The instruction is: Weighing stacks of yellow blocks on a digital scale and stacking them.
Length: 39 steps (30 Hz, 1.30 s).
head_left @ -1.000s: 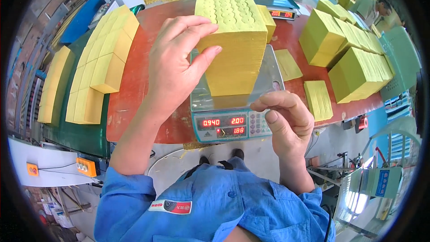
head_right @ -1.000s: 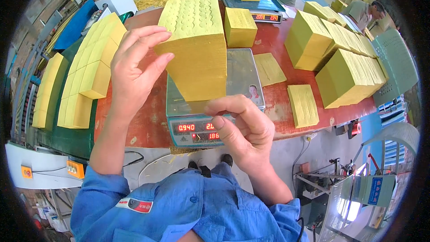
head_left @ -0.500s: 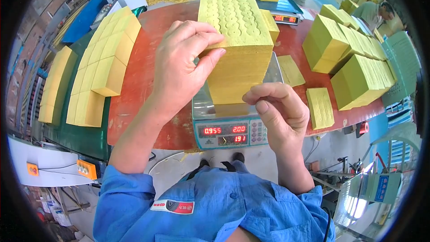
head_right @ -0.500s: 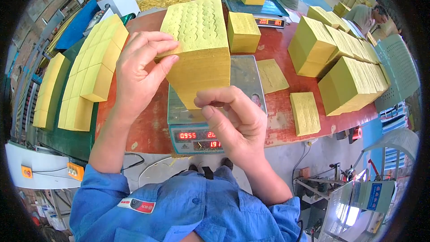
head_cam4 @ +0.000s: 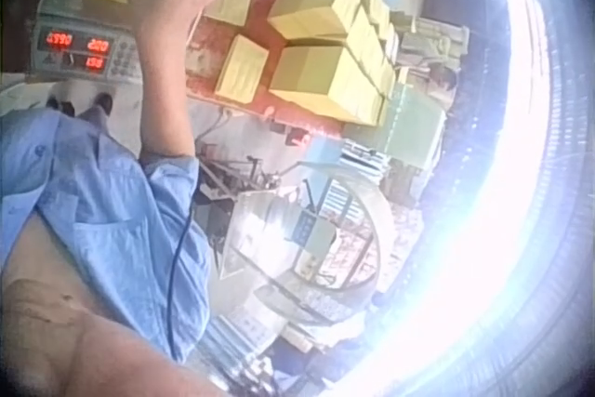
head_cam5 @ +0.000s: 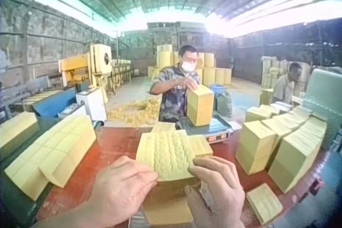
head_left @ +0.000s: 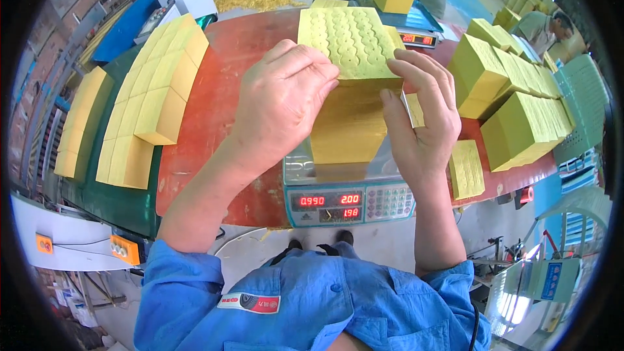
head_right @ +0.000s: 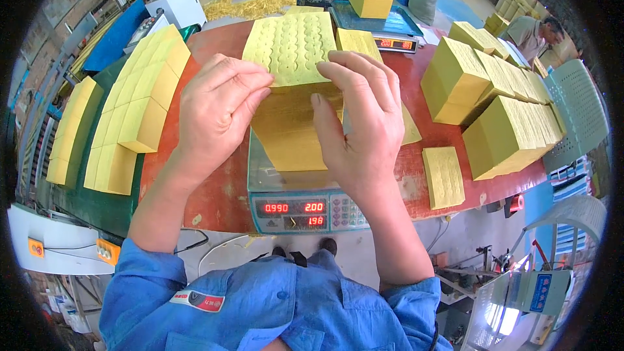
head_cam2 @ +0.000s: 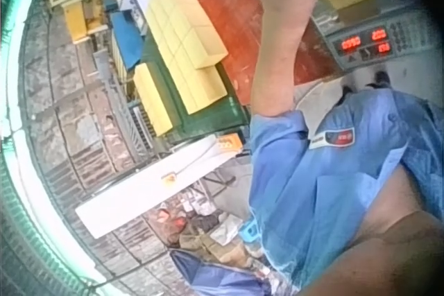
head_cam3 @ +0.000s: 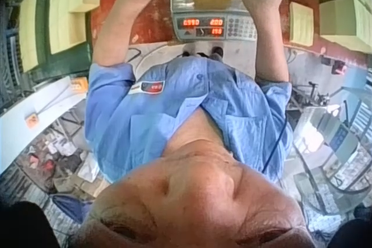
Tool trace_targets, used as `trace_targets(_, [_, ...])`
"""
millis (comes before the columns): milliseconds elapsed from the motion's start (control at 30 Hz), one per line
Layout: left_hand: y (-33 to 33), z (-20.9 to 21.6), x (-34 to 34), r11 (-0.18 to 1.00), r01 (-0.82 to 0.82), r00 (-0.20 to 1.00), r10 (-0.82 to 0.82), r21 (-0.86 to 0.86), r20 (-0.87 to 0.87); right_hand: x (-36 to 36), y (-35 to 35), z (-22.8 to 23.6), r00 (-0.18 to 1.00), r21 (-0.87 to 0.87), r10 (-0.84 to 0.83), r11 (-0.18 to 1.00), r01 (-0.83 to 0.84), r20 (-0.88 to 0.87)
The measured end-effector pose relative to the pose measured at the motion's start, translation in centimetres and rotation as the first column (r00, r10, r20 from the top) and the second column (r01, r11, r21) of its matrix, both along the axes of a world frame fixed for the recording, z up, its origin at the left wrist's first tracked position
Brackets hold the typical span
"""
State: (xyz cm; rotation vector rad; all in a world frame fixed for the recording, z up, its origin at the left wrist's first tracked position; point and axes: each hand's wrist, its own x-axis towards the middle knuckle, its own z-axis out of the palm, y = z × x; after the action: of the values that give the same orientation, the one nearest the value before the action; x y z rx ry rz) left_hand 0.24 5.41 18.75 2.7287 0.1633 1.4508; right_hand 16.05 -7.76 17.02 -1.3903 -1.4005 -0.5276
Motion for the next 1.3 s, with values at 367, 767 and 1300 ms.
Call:
trace_targets(367, [0.1, 0.3, -0.2, 1.0, -0.002, 1.0, 0.002, -0.006, -0.026, 0.6, 1.0, -0.3, 0.999, -0.024, 0.02, 1.0, -0.019, 0.025])
trace_targets(767, [0.7, 1.2, -0.2, 0.998, -0.012, 0.992, 0.02, 0.062, -0.126, 1.8, 2.5, 0.6, 0.991, 0.037, 0.038, 0.998, -0.043, 0.128])
trace_targets(1300, [-0.5, 3.0, -1.4, 0.957, -0.103, 0.994, 0.09, 0.27, 0.06, -0.1, -1.1, 0.9, 0.925, 0.15, 0.127, 0.986, -0.077, -0.359])
